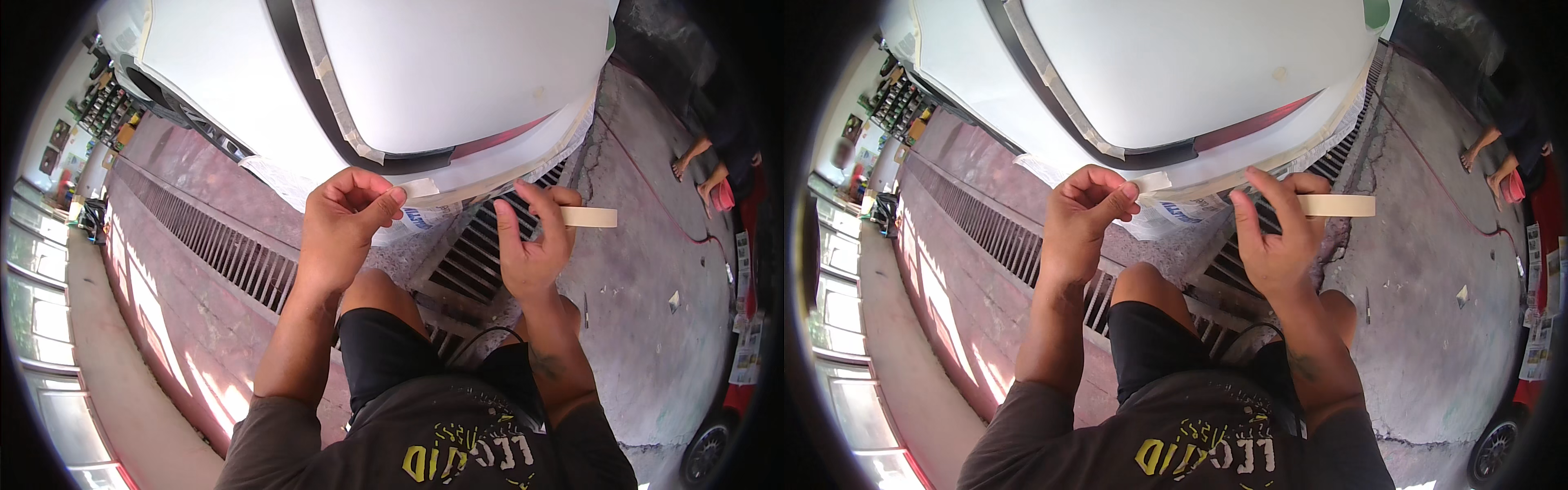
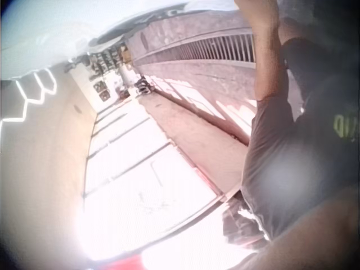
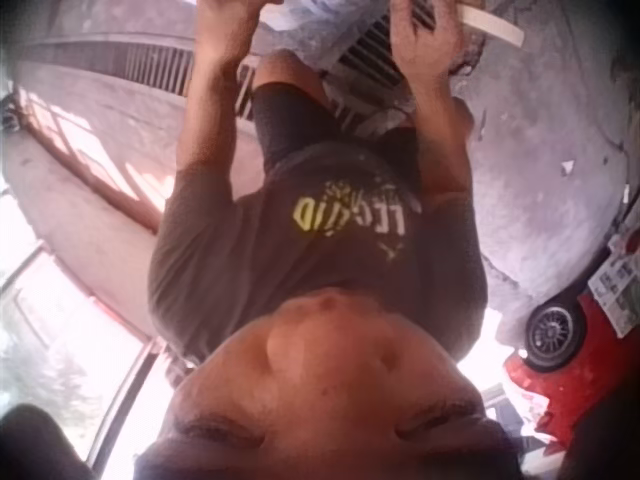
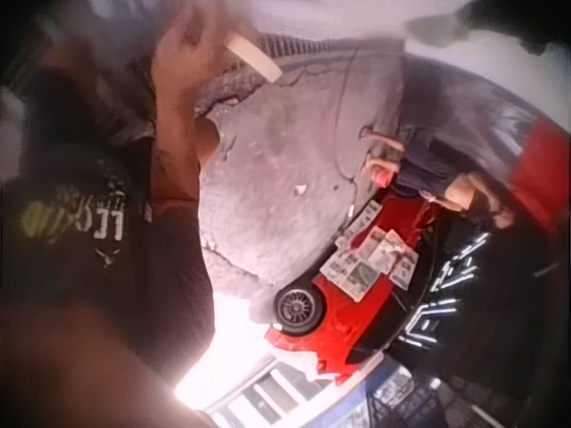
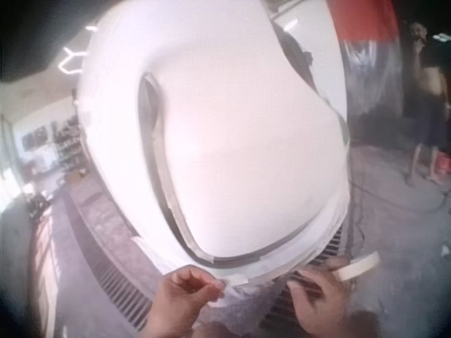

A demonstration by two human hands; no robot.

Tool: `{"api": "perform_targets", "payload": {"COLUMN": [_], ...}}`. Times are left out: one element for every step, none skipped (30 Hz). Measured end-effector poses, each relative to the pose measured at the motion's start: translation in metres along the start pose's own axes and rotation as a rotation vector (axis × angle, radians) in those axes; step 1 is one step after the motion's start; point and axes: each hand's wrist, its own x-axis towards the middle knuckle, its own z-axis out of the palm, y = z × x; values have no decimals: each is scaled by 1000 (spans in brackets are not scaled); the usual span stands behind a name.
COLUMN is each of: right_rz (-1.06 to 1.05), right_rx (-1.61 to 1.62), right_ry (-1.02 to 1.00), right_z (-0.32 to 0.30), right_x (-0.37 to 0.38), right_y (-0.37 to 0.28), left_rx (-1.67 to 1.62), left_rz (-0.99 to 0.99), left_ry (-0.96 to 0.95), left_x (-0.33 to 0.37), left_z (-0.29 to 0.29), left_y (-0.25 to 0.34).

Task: The person applies masking tape to the edges of a white car bumper. They carefully align and press the tape along the contours of the bumper and a vent area to mask off sections.

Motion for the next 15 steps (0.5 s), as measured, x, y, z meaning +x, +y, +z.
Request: {"api": "perform_targets", "payload": {"right_rz": [-177,-258,-335,-412,-426,-445,-464,-475,-487,-499,-510,-514,-518,-522,-513], "right_rx": [-76,-100,-117,-136,-116,-96,-76,-64,-60,-56,-52,-51,-51,-50,-70], "right_ry": [-21,-51,-78,-106,-110,-116,-122,-113,-116,-119,-122,-125,-129,-132,-131], "right_z": [7,10,13,18,25,33,38,41,43,44,45,47,48,50,50], "right_x": [1,7,14,19,22,27,30,34,37,39,42,43,44,45,46], "right_y": [-2,-4,-9,-12,-12,-10,-9,-10,-10,-11,-11,-12,-12,-12,-11], "left_rx": [-7,-13,-14,-38,-62,-90,-105,-121,-138,-150,-162,-173,-81,11,102], "left_rz": [-25,-51,-77,-84,-91,-96,-105,-114,-123,-127,-130,-139,-92,-46,-1], "left_ry": [-6,-13,-16,-35,-54,-71,-77,-84,-89,-100,-111,-122,-44,34,105], "left_x": [2,4,4,6,8,9,9,9,10,11,12,12,11,9,8], "left_z": [-3,-3,-6,-9,-11,-13,-13,-13,-14,-14,-14,-15,-14,-14,-12], "left_y": [-1,0,2,3,3,3,5,6,7,8,9,8,8,9,9]}}
